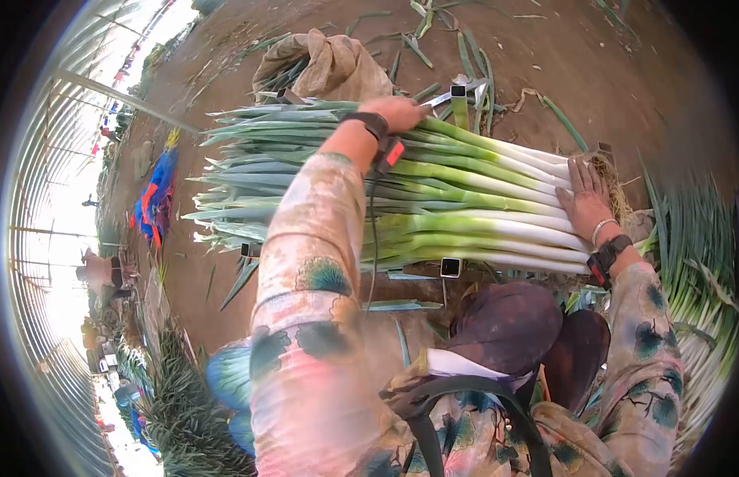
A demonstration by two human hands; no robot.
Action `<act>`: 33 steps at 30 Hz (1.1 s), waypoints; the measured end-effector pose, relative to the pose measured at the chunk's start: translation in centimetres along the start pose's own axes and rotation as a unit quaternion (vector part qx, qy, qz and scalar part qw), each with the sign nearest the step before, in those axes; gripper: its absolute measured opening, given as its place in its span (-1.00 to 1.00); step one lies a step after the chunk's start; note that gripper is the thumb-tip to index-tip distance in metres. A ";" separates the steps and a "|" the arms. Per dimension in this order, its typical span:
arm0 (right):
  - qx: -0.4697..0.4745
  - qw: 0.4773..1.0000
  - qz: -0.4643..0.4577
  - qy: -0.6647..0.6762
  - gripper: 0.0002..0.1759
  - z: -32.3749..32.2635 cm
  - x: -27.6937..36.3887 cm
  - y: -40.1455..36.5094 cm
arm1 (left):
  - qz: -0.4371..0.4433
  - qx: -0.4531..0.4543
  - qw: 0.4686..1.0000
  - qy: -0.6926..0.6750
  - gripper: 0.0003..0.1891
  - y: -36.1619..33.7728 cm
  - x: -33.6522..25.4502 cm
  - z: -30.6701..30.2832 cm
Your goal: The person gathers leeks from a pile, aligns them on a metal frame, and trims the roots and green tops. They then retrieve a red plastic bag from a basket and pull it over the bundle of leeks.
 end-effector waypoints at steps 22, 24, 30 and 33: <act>-0.036 0.999 -0.003 -0.016 -0.22 0.2 -0.1 0.1 | -0.138 -0.055 0.989 0.024 -0.48 -7.3 9.4 0.3; -0.028 1.000 0.001 -0.001 -0.22 -0.1 0.1 0.1 | -0.212 -0.014 0.976 -0.054 -0.32 -8.7 10.0 0.5; -0.018 1.000 -0.009 0.007 -0.22 -0.2 0.2 -0.1 | -0.363 -0.037 0.917 -0.160 -0.11 -10.4 19.4 5.3; -0.011 1.000 -0.002 0.021 -0.22 -0.9 0.5 -0.4 | -0.439 -0.155 0.883 -0.051 -0.30 -11.7 21.8 6.1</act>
Point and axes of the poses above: each hand's wrist, its own y-axis towards the middle knuckle, its own z-axis out of the palm, x = y × z, the point moved 5 cm from there along y, towards the middle knuckle, and after that the axes turned 4 degrees about x, right-handed, at the moved point
